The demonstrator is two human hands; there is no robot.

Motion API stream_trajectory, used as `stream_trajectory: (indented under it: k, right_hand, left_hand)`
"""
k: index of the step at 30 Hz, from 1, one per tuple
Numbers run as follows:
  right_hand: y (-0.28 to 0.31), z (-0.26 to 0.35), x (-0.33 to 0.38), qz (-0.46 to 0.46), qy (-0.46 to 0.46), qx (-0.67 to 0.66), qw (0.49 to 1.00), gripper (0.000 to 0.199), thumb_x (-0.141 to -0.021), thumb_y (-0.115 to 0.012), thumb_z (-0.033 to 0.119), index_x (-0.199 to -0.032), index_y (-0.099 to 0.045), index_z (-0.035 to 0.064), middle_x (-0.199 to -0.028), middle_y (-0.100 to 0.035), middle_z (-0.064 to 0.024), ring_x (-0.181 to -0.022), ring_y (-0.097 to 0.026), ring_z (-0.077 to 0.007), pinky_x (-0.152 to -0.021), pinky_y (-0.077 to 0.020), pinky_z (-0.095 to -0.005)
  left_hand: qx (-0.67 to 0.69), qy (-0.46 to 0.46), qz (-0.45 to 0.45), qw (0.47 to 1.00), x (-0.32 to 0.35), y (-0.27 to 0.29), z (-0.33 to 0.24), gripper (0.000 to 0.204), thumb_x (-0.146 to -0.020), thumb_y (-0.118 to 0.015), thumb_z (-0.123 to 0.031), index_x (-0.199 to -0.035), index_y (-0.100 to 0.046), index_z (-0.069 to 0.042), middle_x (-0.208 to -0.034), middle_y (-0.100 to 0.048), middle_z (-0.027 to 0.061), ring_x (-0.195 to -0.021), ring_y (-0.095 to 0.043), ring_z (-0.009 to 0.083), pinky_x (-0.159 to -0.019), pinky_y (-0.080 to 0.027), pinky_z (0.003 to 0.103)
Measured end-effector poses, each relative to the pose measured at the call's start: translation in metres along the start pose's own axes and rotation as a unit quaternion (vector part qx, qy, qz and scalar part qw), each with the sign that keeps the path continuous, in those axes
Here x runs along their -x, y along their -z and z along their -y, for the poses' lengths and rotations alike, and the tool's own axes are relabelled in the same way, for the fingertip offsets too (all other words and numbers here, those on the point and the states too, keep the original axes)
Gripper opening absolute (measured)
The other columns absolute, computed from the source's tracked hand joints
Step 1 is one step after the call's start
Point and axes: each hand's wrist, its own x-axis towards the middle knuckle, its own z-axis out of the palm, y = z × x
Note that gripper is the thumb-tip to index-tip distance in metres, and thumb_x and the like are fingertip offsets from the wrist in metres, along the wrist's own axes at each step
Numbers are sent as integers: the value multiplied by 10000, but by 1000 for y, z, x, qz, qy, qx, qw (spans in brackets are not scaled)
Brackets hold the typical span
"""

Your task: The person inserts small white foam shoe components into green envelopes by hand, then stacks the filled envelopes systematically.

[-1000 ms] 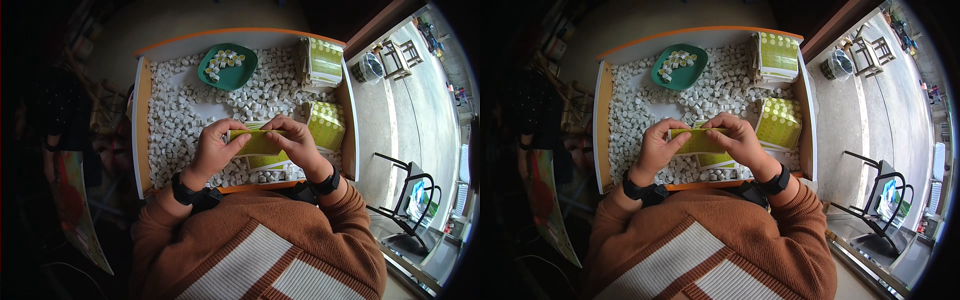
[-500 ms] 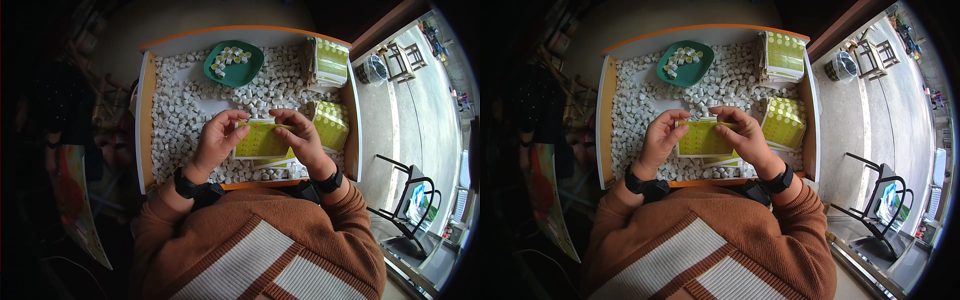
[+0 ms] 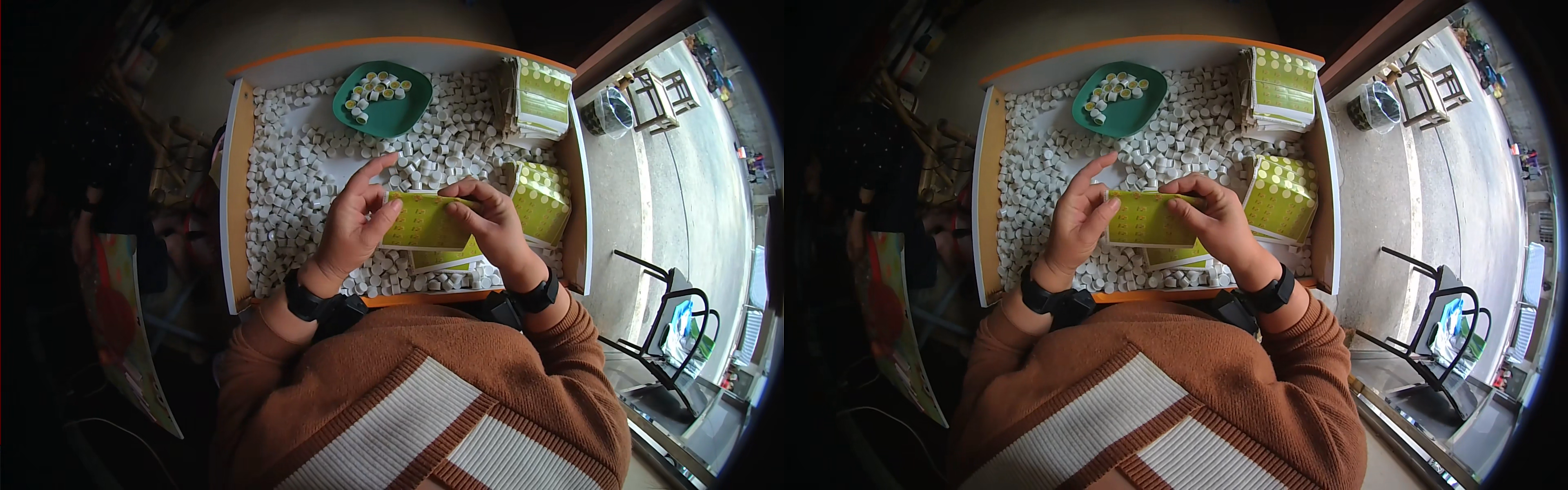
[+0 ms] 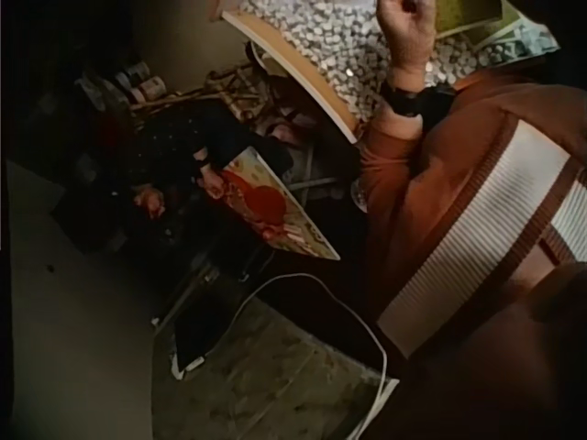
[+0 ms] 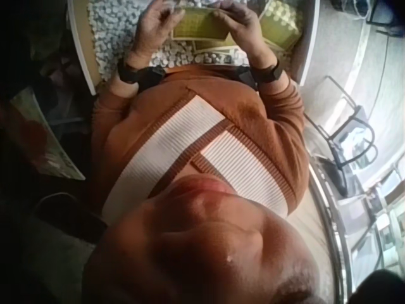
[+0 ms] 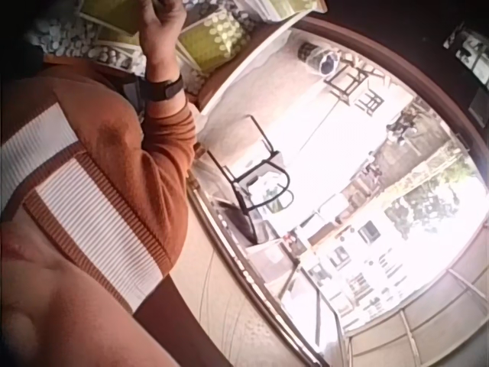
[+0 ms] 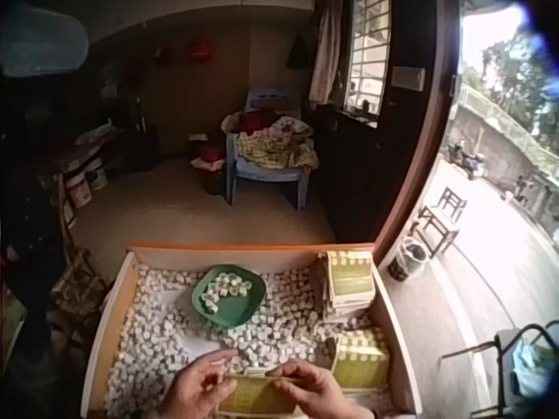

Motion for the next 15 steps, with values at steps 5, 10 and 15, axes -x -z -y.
stream_trajectory:
  k: [5, 10, 15]
  right_hand:
    - [2, -1, 1, -18, 24, 46, 998, 168, -895, -632, 74, -1057, -620, 31, -1016, -623, 3, -938, -563, -76, -851, -450, -231]
    - [17, -11, 5, -50, 9, 15, 999, 148, -897, -628, 61, -1042, -619, 33, -1002, -624, 8, -918, -563, -65, -829, -454, -218]
    - [28, -18, 11, -72, 20, 14, 997, 115, -906, -610, 48, -1020, -618, 34, -999, -621, 13, -881, -558, -58, -788, -460, -209]
  left_hand:
    - [-95, 23, -13, 995, -2, -6, 9, 184, -932, -554, -60, -1083, -648, -13, -842, -654, 16, -773, -572, 42, -691, -454, 186]
    - [-112, -27, -35, 993, -5, -10, 9, 179, -936, -550, -61, -1078, -645, -10, -809, -639, 3, -741, -552, 30, -674, -445, 179]
    - [-80, 8, -32, 996, -4, -10, 10, 153, -941, -544, -71, -1040, -639, -3, -798, -636, 7, -723, -545, 26, -654, -443, 184]
